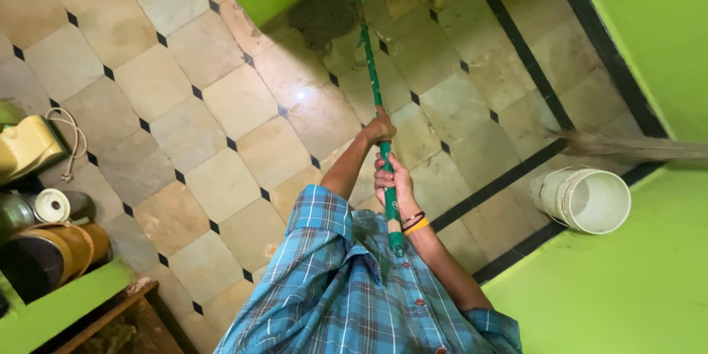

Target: The person mops the tiled floor using a mop, moving the mop head back and forth across the tiles.

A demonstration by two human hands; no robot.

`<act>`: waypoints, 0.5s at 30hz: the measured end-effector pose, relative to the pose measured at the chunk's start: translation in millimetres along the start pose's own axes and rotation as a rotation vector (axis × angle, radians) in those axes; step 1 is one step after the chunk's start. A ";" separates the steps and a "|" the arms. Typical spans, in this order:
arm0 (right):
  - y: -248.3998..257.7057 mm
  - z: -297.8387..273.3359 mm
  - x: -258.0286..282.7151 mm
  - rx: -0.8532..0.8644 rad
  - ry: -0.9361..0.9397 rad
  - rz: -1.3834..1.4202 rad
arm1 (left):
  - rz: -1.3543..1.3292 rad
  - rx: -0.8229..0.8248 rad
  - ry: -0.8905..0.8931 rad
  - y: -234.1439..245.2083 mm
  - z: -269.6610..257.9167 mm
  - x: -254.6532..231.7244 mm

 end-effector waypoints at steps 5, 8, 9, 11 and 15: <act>20.3 -37.1 22.7 -0.029 -0.038 -0.040 | 0.021 0.021 -0.073 -43.0 -16.0 -10.5; 24.7 -64.1 38.9 -0.044 -0.037 -0.074 | 0.032 0.027 -0.058 -69.9 -25.4 -18.2; 26.5 -73.1 44.1 -0.049 -0.024 -0.106 | 0.005 0.037 -0.045 -79.7 -28.1 -18.0; 33.4 -95.3 49.4 -0.079 -0.038 -0.130 | 0.034 0.025 -0.048 -101.5 -35.4 -18.4; 52.2 -140.4 60.7 -0.159 -0.052 -0.206 | 0.025 0.026 -0.013 -142.1 -48.0 -10.8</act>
Point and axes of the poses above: each hand's wrist, its own z-axis towards the middle knuckle, its own y-axis out of the back of the hand, x = y × z, the point moved 9 cm from there along z, towards the middle knuckle, and after that the axes turned 5 degrees about y, right-handed, at the moved point
